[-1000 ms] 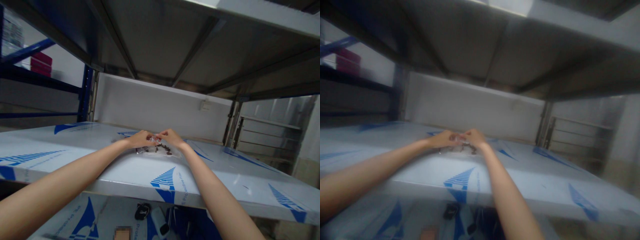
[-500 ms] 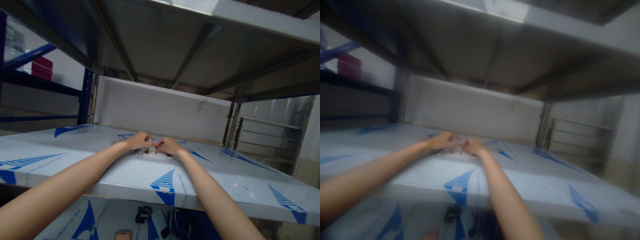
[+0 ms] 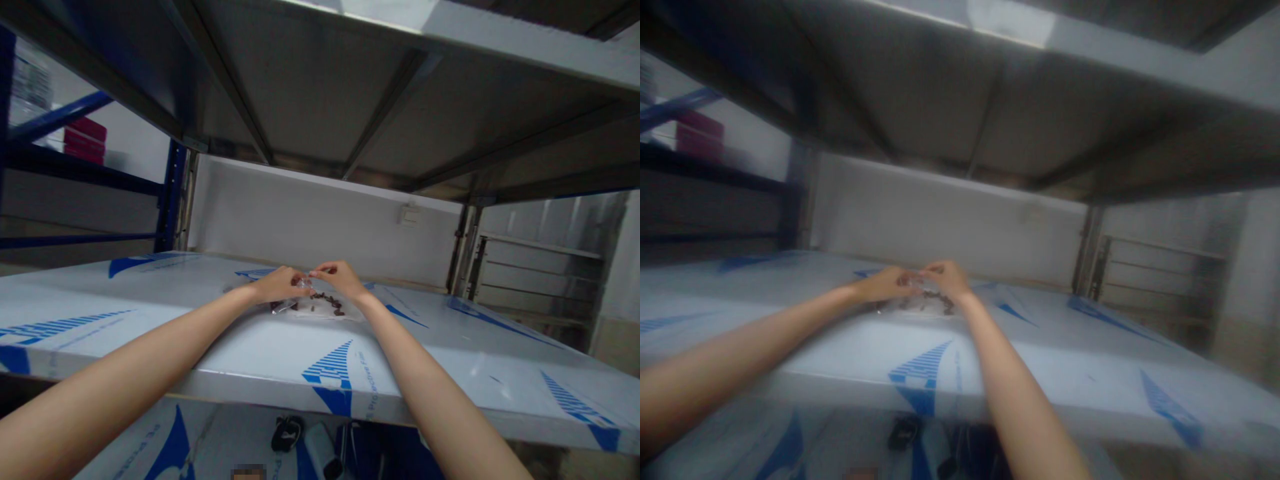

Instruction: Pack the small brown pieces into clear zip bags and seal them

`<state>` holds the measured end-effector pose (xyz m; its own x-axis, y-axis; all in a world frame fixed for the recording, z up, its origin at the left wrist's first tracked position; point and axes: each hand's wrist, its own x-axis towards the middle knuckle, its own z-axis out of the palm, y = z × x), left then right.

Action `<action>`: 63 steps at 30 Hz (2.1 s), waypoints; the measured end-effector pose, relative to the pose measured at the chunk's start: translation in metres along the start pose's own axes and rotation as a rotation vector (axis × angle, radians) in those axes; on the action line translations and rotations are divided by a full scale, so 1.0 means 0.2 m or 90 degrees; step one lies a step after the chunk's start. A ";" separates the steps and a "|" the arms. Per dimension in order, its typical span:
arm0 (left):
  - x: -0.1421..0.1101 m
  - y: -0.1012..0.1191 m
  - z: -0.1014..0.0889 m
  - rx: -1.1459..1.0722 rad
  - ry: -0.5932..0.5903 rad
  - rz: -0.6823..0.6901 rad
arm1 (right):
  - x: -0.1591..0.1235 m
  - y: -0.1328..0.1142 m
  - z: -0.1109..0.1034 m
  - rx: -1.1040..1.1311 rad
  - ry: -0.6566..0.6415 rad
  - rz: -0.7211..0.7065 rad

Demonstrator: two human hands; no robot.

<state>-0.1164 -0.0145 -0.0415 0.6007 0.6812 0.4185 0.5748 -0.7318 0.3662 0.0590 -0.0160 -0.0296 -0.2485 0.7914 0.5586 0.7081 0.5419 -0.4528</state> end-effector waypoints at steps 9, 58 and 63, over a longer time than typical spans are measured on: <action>0.00 0.00 -0.01 0.018 -0.007 -0.012 | -0.06 0.02 -0.10 -0.370 -0.225 0.212; 0.04 -0.02 -0.09 -0.151 0.292 -0.013 | 0.00 -0.02 -0.01 0.369 -0.011 0.019; 0.03 0.00 -0.09 -0.198 0.315 -0.005 | 0.01 -0.02 -0.02 0.425 0.052 0.007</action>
<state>-0.1228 -0.0103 -0.0232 0.2231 0.6506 0.7259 0.3425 -0.7496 0.5665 0.0588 -0.0179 -0.0231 -0.1733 0.7882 0.5905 0.1423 0.6133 -0.7769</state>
